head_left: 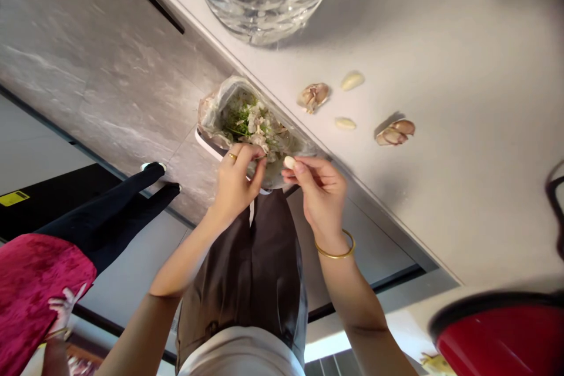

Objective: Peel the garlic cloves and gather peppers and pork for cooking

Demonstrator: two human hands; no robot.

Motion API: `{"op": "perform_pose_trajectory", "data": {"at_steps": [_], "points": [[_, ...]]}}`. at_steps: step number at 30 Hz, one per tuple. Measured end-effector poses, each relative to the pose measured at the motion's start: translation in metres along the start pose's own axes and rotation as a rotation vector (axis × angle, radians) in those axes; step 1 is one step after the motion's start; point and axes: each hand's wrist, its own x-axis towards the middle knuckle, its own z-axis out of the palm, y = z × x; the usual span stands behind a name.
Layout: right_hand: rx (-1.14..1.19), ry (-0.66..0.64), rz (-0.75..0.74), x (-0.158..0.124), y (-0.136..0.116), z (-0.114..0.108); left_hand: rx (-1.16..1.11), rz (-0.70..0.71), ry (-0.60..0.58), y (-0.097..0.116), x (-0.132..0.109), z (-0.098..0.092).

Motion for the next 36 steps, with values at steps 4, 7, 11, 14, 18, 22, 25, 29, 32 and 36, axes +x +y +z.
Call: {"op": "perform_pose_trajectory", "data": {"at_steps": [4,7,11,14,18,22,25,29,32,36], "points": [[-0.339,0.296,-0.371,0.024,-0.012,-0.009,0.139,-0.031,-0.062,-0.015,0.0,0.008],[-0.555,0.4,-0.536,0.052,-0.019,-0.021,0.207,-0.021,-0.14,-0.02,0.0,0.014],[-0.833,0.353,-0.656,0.07,-0.025,-0.027,0.25,0.031,-0.24,-0.022,0.0,0.022],[-0.992,0.259,-0.737,0.07,-0.03,-0.017,0.315,-0.012,-0.194,-0.023,0.0,0.026],[-1.093,0.066,-0.723,0.076,-0.038,0.0,0.312,-0.062,-0.138,-0.02,0.006,0.025],[-1.077,-0.009,-0.66,0.086,-0.039,0.005,0.01,-0.1,-0.109,-0.006,0.018,0.021],[-0.933,-0.016,-0.619,0.08,-0.037,0.005,-0.144,-0.051,-0.02,0.01,0.034,0.022],[-0.578,-0.171,-0.501,0.058,-0.038,0.004,-0.158,0.103,-0.012,0.025,0.055,0.021],[-0.249,-0.337,-0.295,0.044,-0.04,0.0,-0.115,0.172,-0.008,0.025,0.057,0.017],[-0.065,-0.289,-0.192,0.036,-0.034,-0.002,-0.132,0.246,-0.051,0.021,0.043,0.017]]}}
